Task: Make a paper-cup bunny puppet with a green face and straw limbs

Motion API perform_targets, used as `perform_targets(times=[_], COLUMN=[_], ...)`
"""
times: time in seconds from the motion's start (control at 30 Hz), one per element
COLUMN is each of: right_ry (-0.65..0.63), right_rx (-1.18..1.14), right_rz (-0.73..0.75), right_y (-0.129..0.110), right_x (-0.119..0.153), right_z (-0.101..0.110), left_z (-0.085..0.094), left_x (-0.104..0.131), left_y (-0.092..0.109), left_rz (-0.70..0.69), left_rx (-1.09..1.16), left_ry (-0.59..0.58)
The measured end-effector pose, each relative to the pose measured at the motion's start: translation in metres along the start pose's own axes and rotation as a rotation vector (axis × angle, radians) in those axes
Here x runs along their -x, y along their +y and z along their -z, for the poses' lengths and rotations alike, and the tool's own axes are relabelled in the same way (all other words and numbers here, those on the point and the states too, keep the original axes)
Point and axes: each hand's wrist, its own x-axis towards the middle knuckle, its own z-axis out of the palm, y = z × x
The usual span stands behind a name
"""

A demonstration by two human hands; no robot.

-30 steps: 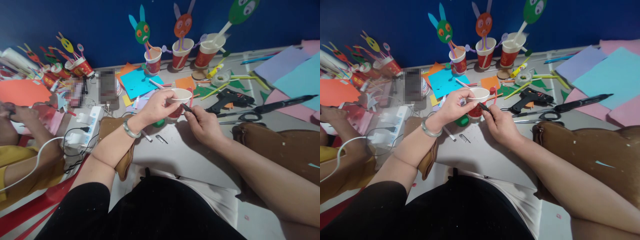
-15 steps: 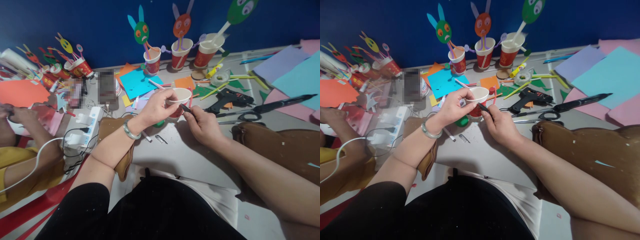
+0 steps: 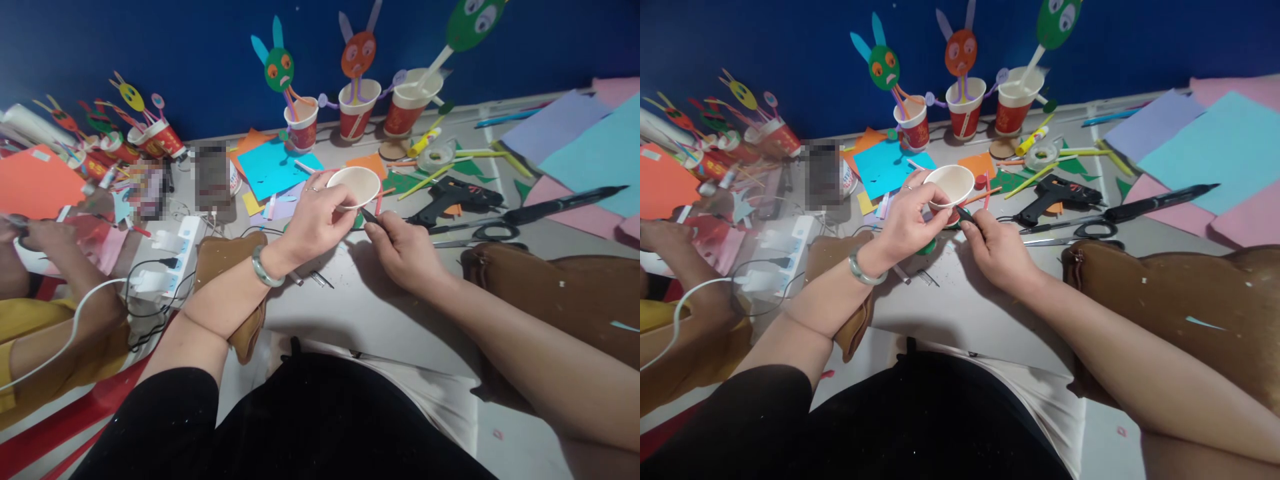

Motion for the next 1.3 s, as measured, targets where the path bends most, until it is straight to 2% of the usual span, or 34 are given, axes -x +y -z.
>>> perform_targets(times=[0.1,0.2,0.3,0.37,0.53,0.6,0.63,0.73,0.8,0.87,0.97,1.03,1.3], right_ry=[-0.116,-0.289,-0.371,-0.36,-0.124,-0.09,-0.12,-0.321,-0.391,-0.338,-0.12,-0.016,0.026], right_rx=[-0.192,-0.546,-0.808,-0.795,-0.325,-0.318,-0.394,-0.735,-0.826,-0.701,-0.319,-0.107,0.423], right_rz=[-0.088,-0.282,-0.463,-0.47,-0.151,-0.124,-0.161,-0.368,-0.442,-0.361,-0.132,-0.039,0.052], right_y=[-0.004,-0.01,-0.014,-0.014,-0.01,-0.01,-0.012,-0.016,-0.018,-0.017,-0.011,-0.007,-0.003], right_x=[-0.001,-0.001,0.0,0.0,0.0,0.0,0.0,0.0,-0.001,-0.001,-0.001,0.001,0.006], right_z=[0.002,0.003,0.004,0.005,0.006,0.006,0.007,0.008,0.009,0.01,0.009,0.008,0.009], left_z=[-0.002,-0.003,-0.003,-0.004,-0.005,-0.005,-0.005,-0.004,-0.004,-0.004,-0.006,-0.006,-0.006], left_x=[0.0,0.001,0.002,0.002,0.004,0.004,0.004,0.005,0.006,0.007,0.008,0.009,0.01], left_y=[-0.001,-0.002,-0.001,-0.001,0.003,0.004,0.004,0.003,0.003,0.004,0.004,0.005,0.008], left_rz=[-0.022,-0.026,-0.017,-0.021,-0.08,-0.087,-0.089,-0.107,-0.112,-0.105,-0.1,-0.107,-0.098], left_rx=[-0.011,-0.031,-0.057,-0.062,-0.048,-0.074,-0.088,-0.112,-0.131,-0.156,-0.171,-0.161,-0.188], left_ry=[0.015,0.024,0.037,0.042,0.054,0.059,0.058,0.048,0.041,0.038,0.039,0.041,0.088])
